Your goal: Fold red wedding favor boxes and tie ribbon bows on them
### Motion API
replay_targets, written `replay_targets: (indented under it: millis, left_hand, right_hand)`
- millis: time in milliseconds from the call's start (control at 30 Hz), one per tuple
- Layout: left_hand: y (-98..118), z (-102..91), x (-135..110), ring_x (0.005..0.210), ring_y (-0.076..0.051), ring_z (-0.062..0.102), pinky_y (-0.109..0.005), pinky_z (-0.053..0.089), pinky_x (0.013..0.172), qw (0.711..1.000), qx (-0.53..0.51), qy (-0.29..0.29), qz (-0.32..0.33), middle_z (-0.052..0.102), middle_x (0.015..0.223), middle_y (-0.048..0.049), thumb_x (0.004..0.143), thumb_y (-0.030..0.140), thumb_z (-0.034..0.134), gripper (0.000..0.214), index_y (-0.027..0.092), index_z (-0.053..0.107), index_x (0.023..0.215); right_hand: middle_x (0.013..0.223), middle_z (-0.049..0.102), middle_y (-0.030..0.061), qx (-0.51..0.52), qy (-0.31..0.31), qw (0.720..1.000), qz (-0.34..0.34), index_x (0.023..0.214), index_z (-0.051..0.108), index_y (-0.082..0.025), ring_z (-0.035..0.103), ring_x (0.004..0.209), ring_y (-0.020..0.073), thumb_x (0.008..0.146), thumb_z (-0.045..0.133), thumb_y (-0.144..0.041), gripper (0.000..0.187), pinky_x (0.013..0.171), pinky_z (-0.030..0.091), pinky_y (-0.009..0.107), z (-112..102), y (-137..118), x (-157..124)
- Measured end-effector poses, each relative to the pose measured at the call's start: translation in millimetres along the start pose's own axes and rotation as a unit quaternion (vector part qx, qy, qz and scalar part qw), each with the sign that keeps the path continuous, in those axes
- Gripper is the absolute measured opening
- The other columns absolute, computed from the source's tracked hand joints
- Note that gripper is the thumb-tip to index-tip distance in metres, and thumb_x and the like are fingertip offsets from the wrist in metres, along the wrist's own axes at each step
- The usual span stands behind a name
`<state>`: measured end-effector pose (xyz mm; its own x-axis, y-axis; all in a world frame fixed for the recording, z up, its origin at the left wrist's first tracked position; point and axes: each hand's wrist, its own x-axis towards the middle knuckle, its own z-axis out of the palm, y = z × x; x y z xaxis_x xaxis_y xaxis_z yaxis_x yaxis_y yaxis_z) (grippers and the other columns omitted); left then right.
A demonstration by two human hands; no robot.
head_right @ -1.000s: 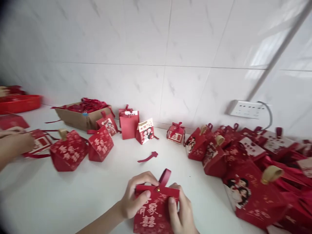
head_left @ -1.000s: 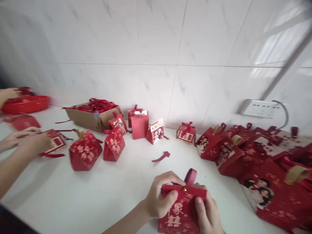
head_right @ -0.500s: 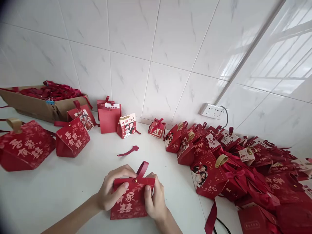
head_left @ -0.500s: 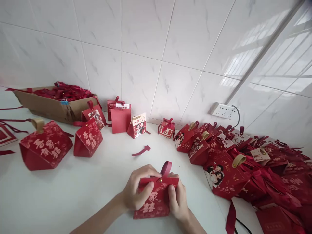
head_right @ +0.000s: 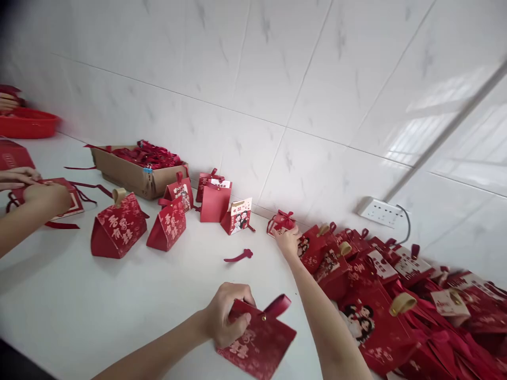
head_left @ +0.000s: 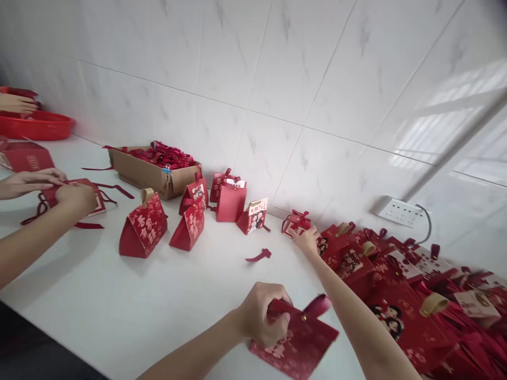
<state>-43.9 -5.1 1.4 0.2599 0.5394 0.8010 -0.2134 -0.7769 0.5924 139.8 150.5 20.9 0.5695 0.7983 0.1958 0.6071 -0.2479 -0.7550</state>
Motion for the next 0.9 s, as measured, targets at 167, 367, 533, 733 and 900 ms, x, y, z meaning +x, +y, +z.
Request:
replay_targets:
  millis: [167,367,533,733,900]
  left_hand:
    - [-9,1.1,-3,0.029,-0.003,0.032,-0.014,0.023,0.029,0.998,-0.032,0.032,-0.041,0.041,0.038,0.0049,0.049,0.015,0.044,0.007,0.016,0.047,0.055]
    - [-5,5.4,-2,0.031,-0.005,0.031,-0.017,0.025,0.031,0.998,-0.012,0.025,-0.048,0.039,0.036,0.0046,0.050,0.021,0.044,0.004,0.018,0.046,0.052]
    - [5,6.8,-4,0.038,-0.006,0.037,-0.017,0.028,0.036,0.987,-0.076,-0.066,-0.128,0.045,0.041,0.0022,0.056,0.023,0.050,0.009,0.016,0.051,0.051]
    - [18,18.0,-21,0.057,-0.009,0.055,-0.015,0.043,0.055,0.960,-0.121,-0.215,-0.133,0.061,0.060,-0.0014,0.070,0.034,0.061,0.021,0.014,0.061,0.063]
    - [11,22.5,-24,0.067,-0.010,0.060,-0.013,0.046,0.060,0.953,-0.103,-0.232,-0.165,0.065,0.067,-0.0002,0.075,0.040,0.061,0.026,0.014,0.063,0.071]
  right_hand:
    - [0.135,0.022,0.0360,-0.043,0.033,0.996,0.069,0.137,0.010,-0.002,0.030,0.127,0.0470,0.060,0.064,-0.055,0.108,0.096,0.033,0.058,26,-14,27]
    - [0.132,0.028,0.0319,-0.032,0.075,0.996,-0.045,0.135,0.012,-0.003,0.033,0.125,0.0427,0.062,0.064,-0.042,0.098,0.096,0.036,0.055,22,2,7]
    - [0.128,0.036,0.0186,0.012,-0.033,0.931,-0.362,0.128,0.027,-0.013,0.034,0.126,0.0332,0.053,0.071,-0.040,0.090,0.098,0.039,0.048,13,4,-53]
    - [0.126,0.032,0.0141,0.125,-0.265,0.749,-0.594,0.134,0.024,-0.020,0.034,0.125,0.0303,0.062,0.063,-0.025,0.082,0.101,0.038,0.050,27,-40,-141]
    - [0.125,0.034,0.0125,0.059,-0.437,0.749,-0.495,0.133,0.032,-0.023,0.041,0.121,0.0246,0.070,0.060,-0.023,0.069,0.099,0.043,0.043,35,-64,-188]
